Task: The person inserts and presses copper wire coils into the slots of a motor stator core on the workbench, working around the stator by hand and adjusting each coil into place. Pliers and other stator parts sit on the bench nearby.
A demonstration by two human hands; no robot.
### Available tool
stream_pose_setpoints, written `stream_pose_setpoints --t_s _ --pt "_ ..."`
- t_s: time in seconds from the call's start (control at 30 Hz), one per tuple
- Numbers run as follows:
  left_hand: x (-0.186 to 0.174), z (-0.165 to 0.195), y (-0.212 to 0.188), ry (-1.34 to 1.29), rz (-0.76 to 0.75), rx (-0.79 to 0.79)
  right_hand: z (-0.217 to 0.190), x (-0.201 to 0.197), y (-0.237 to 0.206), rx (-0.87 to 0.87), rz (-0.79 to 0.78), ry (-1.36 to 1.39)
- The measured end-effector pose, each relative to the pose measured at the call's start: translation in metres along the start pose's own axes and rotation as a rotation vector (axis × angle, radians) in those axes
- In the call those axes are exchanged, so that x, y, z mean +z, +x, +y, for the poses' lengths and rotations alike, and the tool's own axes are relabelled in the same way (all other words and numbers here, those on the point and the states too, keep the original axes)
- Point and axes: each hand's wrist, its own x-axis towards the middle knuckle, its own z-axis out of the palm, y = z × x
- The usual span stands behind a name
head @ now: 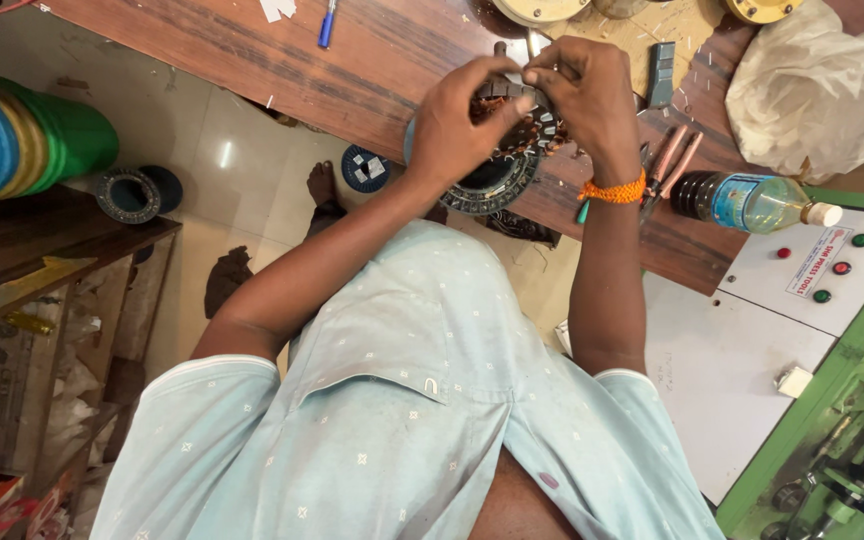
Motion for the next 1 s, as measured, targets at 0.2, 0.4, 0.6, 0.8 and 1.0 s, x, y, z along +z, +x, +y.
stream_pose_setpoints --t_s 0.2,0.4,0.6,0.8,1.0 --pt "0.001 -0.052 0.056 -0.533 -0.472 -0.501 0.01 0.001 0.017 -0.119 0.035 -0.046" --pt "0.008 -0.077 0.065 -0.592 -0.515 -0.651 -0.001 0.005 0.014 -0.153 0.113 -0.112" --pt "-0.016 -0.084 0.068 -0.691 -0.692 -0.272 -0.027 0.007 -0.021 -0.137 0.089 -0.05" --pt "-0.027 -0.069 0.08 -0.354 -0.748 -0.246 -0.043 0.033 -0.051 -0.044 0.219 -0.086" --pt "-0.032 -0.064 0.095 -0.404 -0.974 -0.174 -0.036 0.059 -0.072 -0.015 0.341 0.28"
